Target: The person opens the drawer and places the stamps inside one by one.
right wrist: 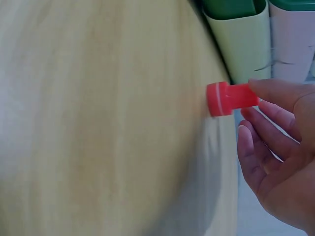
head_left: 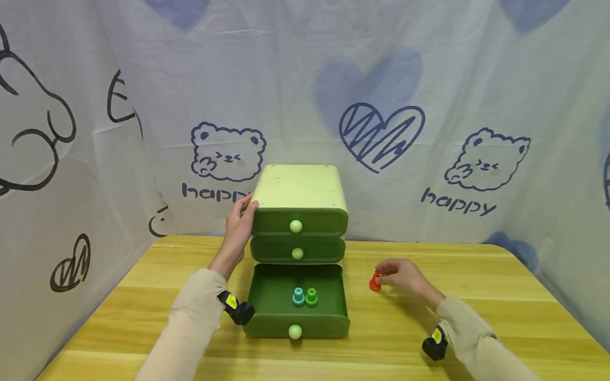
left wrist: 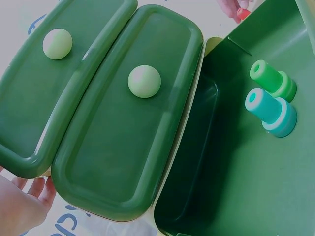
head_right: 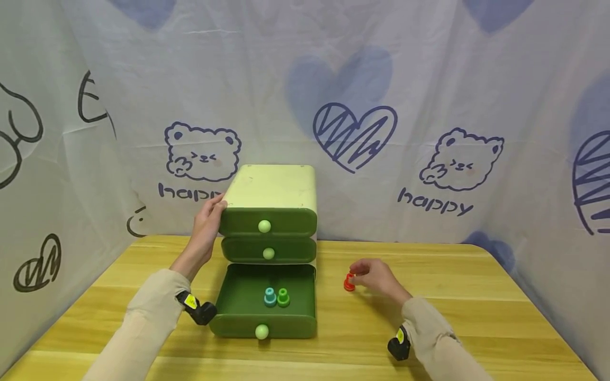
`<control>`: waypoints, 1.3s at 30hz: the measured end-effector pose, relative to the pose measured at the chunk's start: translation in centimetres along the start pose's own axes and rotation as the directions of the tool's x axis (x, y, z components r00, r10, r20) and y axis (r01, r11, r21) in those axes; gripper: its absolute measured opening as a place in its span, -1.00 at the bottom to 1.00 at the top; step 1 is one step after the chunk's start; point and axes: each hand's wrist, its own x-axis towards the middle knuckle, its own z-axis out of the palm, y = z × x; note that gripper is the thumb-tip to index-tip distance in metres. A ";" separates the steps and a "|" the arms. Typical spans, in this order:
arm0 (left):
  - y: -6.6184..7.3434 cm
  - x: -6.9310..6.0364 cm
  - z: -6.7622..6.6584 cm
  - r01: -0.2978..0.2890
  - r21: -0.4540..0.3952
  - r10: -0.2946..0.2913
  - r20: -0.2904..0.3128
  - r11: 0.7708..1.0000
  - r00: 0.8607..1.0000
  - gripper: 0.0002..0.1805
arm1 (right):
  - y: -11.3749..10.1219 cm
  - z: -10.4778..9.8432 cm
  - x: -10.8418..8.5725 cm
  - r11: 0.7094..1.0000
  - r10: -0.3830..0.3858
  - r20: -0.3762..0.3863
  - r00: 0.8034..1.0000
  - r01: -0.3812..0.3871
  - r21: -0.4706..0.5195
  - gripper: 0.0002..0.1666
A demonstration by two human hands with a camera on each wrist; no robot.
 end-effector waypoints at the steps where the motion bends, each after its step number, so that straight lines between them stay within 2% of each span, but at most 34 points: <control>1: 0.0 0.0 0.0 -0.001 -0.002 0.001 -0.001 1.000 1.000 -0.44 | 0.1 0.2 0.0 1.000 0.002 0.002 1.000 -0.002 0.003 -0.65; 8: -0.1 0.0 0.0 -0.004 -0.010 0.004 0.000 1.000 1.000 -0.45 | 0.6 1.0 0.0 0.999 0.029 0.004 1.000 -0.029 0.036 -0.64; 18: -0.1 0.0 0.0 -0.009 -0.007 0.009 0.000 1.000 1.000 -0.45 | 0.8 1.0 0.0 0.999 0.028 -0.005 1.000 -0.028 0.035 -0.68; 22: -0.2 0.0 0.0 -0.008 -0.006 0.008 0.000 1.000 1.000 -0.45 | 0.8 0.5 0.0 0.999 -0.016 -0.004 1.000 0.016 0.041 -0.70; 25: -0.3 0.1 0.0 -0.008 -0.008 0.008 0.000 1.000 1.000 -0.44 | 0.5 0.3 -0.1 0.998 -0.051 -0.008 0.999 0.051 0.033 -0.71; 33: -0.3 0.0 0.0 -0.012 -0.009 0.012 -0.009 1.000 1.000 -0.44 | -0.5 0.9 -0.1 1.000 0.016 -0.015 1.000 -0.016 0.020 -0.67; 39: -0.2 -0.1 0.1 -0.013 -0.007 0.013 -0.018 1.000 1.000 -0.44 | -1.9 0.9 -0.3 1.000 -0.004 0.006 1.000 0.004 0.028 -0.63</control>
